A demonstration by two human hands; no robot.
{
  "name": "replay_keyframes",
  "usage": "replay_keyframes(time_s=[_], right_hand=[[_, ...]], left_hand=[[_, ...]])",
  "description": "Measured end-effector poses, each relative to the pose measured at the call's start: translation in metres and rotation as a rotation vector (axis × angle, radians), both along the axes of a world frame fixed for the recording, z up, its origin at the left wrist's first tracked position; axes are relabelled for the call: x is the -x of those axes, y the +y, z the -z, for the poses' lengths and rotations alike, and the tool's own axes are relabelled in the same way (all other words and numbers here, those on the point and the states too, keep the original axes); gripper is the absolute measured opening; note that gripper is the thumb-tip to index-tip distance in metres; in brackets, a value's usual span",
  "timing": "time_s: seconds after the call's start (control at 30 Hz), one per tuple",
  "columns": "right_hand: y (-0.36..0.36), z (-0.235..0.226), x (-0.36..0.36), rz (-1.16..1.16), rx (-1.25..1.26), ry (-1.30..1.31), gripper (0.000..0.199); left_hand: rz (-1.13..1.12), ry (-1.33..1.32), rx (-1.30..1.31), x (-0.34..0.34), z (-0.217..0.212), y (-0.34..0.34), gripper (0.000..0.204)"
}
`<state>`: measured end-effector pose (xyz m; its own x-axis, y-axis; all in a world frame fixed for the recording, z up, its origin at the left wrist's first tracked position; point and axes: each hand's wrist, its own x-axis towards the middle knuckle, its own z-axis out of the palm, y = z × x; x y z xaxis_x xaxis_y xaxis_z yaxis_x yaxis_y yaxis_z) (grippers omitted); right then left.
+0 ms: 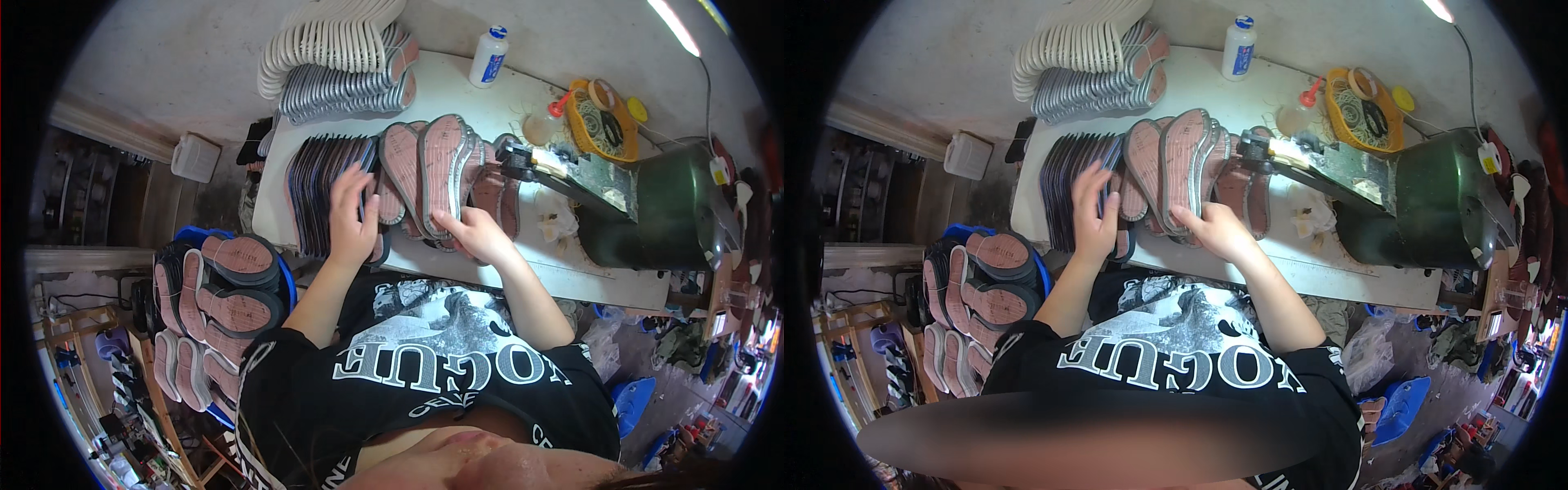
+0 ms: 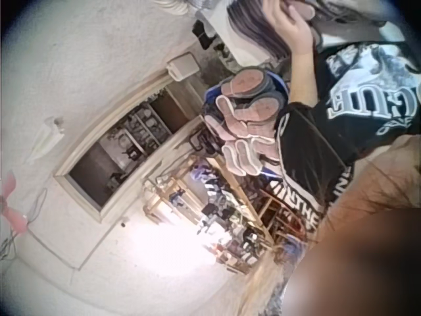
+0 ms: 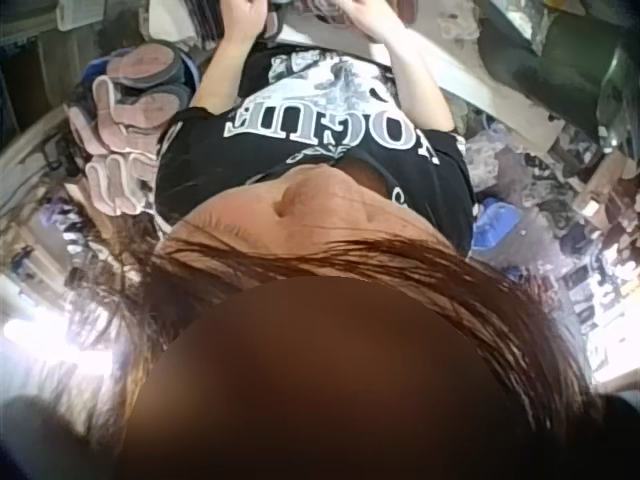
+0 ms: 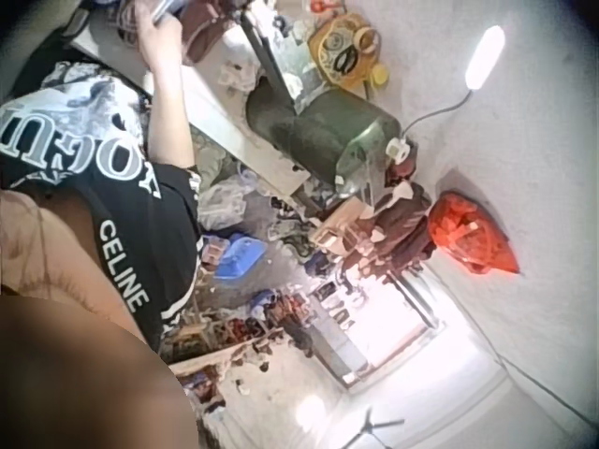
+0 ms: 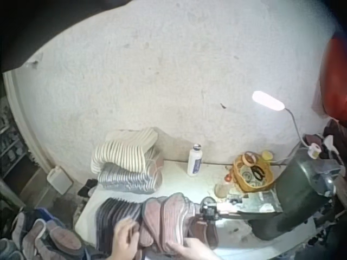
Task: Inspecting and sorting multiple shoe outsoles and insoles on a workbench.
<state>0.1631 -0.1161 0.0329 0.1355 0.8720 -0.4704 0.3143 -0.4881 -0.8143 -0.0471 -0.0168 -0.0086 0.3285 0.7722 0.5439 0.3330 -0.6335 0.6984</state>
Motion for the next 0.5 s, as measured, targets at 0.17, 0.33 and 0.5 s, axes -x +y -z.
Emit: replay_keyframes(time_s=[0.17, 0.33, 0.5], right_hand=[[-0.021, -0.037, -0.008, -0.154, 0.02, -0.267, 0.048], [-0.056, -0.093, -0.024, -0.462, -0.127, -0.278, 0.035], [-0.1, -0.104, -0.036, -0.634, -0.062, -0.26, 0.034]], left_hand=[[-0.036, 0.534, 0.053, 0.016, -0.02, -0.013, 0.027], [0.129, 0.753, -0.12, 0.017, -0.004, -0.006, 0.035], [0.154, 0.757, -0.218, 0.004, -0.008, -0.022, 0.041]])
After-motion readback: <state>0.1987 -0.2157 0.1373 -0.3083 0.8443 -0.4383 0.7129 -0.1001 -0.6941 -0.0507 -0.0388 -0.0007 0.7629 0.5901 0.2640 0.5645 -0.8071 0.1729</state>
